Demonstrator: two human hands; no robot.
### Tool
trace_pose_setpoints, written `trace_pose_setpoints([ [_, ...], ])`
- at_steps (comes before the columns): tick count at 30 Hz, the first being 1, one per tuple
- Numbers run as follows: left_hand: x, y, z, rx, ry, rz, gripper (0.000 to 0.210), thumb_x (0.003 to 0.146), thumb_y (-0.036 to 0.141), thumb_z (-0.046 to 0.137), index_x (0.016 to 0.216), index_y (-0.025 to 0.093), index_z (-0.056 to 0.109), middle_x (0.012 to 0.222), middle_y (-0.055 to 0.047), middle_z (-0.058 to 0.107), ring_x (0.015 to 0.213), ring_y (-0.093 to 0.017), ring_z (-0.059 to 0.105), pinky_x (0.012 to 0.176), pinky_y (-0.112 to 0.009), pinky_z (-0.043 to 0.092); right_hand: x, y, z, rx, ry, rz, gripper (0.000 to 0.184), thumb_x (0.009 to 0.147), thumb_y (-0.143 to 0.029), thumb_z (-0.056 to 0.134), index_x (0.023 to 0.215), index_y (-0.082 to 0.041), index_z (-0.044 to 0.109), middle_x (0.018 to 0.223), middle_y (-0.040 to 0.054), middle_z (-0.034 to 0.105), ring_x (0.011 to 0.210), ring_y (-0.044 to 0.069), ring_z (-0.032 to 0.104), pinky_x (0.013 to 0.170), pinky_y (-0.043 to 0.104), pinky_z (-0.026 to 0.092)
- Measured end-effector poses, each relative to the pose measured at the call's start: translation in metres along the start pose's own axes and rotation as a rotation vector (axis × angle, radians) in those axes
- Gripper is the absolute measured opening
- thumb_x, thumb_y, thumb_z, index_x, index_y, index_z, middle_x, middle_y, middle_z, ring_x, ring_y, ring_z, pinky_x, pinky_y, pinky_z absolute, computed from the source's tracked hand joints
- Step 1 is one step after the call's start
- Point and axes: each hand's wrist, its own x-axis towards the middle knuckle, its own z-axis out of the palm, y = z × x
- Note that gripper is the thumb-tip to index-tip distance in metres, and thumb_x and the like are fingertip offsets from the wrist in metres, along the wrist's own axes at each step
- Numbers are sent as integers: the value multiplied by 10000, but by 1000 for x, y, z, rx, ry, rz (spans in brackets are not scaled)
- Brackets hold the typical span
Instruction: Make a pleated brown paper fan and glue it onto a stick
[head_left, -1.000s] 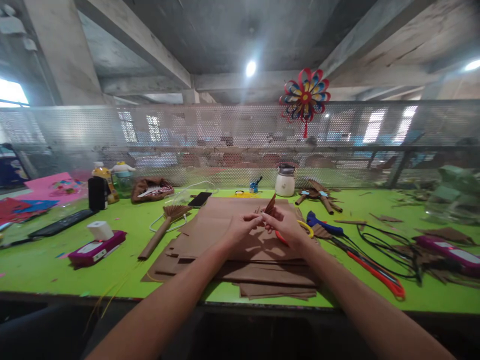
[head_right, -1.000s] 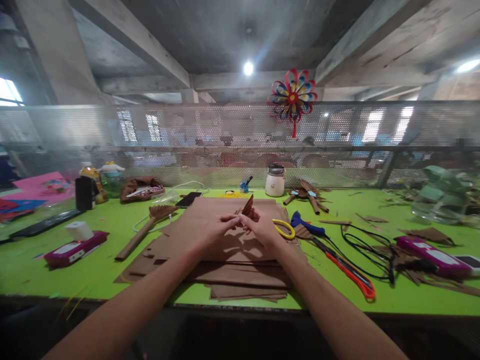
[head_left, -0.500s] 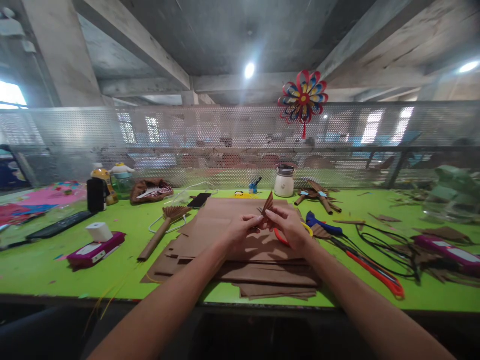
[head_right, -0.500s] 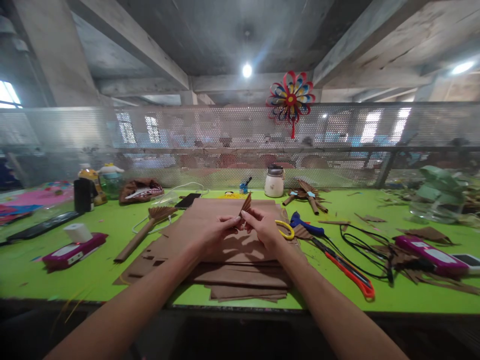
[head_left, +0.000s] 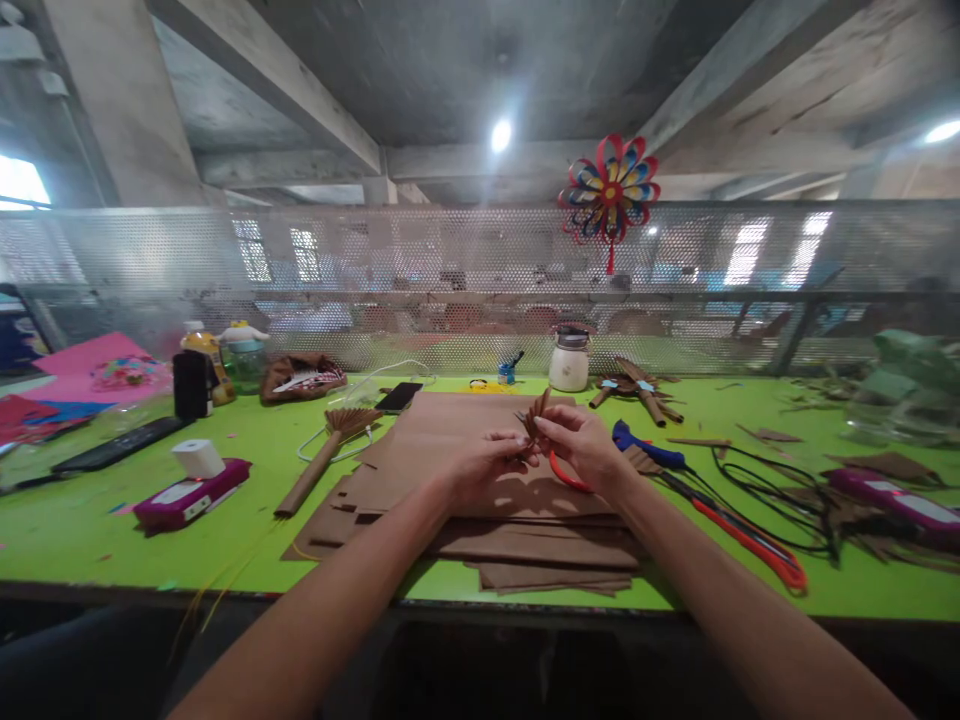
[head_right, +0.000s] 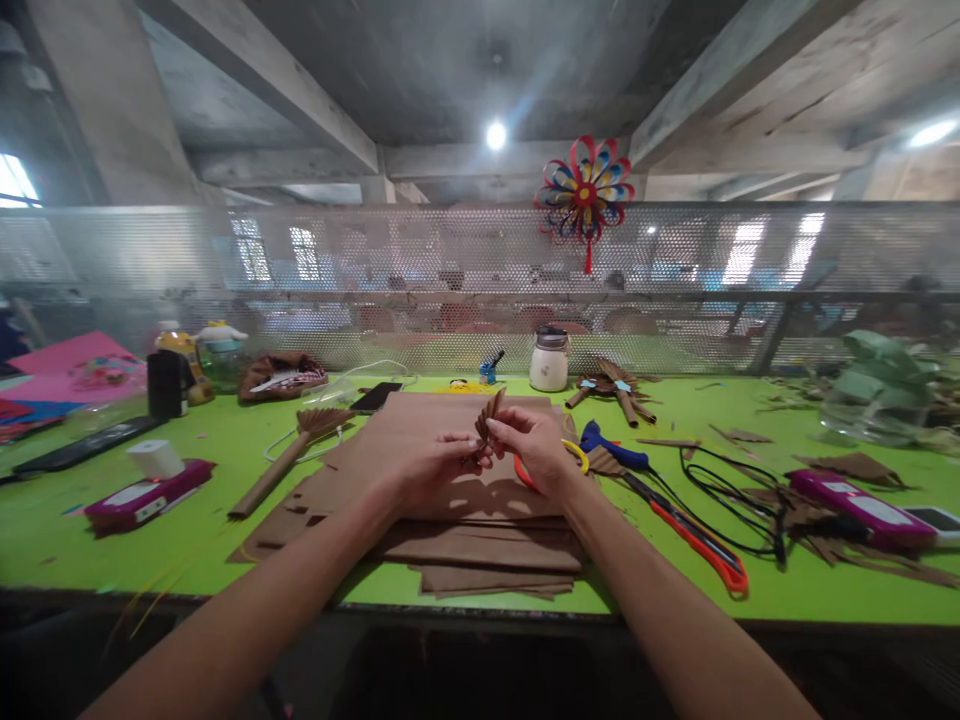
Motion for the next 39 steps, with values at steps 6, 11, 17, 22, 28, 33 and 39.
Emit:
trace_pose_setpoints([
  [6,0,1,1,45,9,17,217,698,294,634,822,117,656,864,-93,616,790,-148,547,707,-260,387,1,1,-1,-60,-2,-8,232,695,-369,650,750,-147,613,612,-3,551,529,91,473,524,238,380],
  [11,-1,2,2,64,9,22,207,699,308,633,797,128,658,834,-87,622,777,-143,546,706,-265,384,0,3,-1,-85,16,-8,232,699,-379,643,722,-154,597,599,-9,546,522,88,469,523,232,389],
  [17,0,2,3,67,7,15,230,702,323,627,816,126,660,822,-82,619,783,-143,544,703,-258,384,0,3,-1,-83,34,8,236,688,-376,654,721,-150,592,600,-9,556,518,85,470,518,227,390],
  [22,-1,2,3,62,-1,14,226,711,315,620,820,121,656,845,-90,614,784,-148,542,699,-259,385,0,2,-2,-58,30,9,218,691,-359,658,710,-153,590,601,-12,554,522,85,474,518,225,378],
  [28,-2,3,5,70,1,34,290,720,356,601,877,114,637,887,-106,606,805,-160,540,707,-268,386,0,1,-1,-54,42,19,235,677,-380,665,704,-157,598,589,-20,551,508,81,466,520,227,382],
  [33,0,3,4,75,29,28,364,768,475,494,812,133,611,837,-80,592,781,-150,525,704,-268,390,1,3,-2,-63,47,19,244,677,-384,661,716,-150,605,610,-7,560,514,84,469,516,230,382],
  [39,2,1,0,71,81,42,323,777,437,497,802,142,626,819,-77,596,784,-156,529,700,-280,388,2,5,-4,-35,43,31,227,670,-359,670,762,-154,642,662,2,573,542,84,483,538,232,395],
])
